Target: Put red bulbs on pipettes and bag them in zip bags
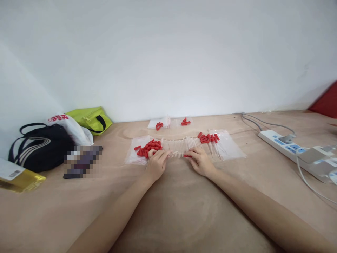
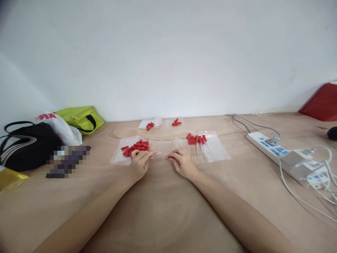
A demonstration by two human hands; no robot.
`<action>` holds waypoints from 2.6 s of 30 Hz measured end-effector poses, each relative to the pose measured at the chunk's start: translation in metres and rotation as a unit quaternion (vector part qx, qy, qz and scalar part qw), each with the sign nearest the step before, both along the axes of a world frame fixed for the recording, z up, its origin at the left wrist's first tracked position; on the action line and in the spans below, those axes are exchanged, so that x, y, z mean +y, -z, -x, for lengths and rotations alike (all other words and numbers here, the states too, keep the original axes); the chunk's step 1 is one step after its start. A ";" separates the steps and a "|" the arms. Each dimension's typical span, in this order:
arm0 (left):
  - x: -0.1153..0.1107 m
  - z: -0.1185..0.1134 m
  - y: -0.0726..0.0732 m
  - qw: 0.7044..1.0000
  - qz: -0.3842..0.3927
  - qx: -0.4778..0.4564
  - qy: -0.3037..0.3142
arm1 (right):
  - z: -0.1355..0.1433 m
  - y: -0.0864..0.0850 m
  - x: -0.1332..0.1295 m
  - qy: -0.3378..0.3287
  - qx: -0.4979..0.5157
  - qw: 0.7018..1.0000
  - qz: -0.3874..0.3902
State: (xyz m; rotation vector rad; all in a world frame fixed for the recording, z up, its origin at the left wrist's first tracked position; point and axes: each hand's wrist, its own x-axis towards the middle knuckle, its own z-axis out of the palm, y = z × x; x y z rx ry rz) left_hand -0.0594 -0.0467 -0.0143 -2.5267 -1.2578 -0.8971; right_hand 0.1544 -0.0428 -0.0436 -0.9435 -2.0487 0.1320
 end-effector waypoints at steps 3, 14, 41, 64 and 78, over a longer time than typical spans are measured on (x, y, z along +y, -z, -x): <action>-0.005 0.006 0.004 1.000 0.000 0.004 0.025 | 0.000 0.000 -0.001 -0.025 0.002 1.000 0.018; -0.007 -0.004 0.005 0.998 0.015 0.052 0.026 | 0.003 -0.003 -0.005 -0.044 -0.007 0.999 0.030; -0.009 -0.008 0.008 0.993 0.015 0.092 0.077 | 0.002 -0.005 -0.008 -0.115 -0.018 0.993 -0.017; -0.012 -0.022 0.011 0.997 0.017 0.002 0.075 | 0.005 -0.009 -0.002 -0.121 0.026 0.990 0.069; -0.013 -0.019 0.007 0.998 0.063 -0.027 0.014 | -0.060 -0.036 0.048 0.204 0.073 0.963 0.158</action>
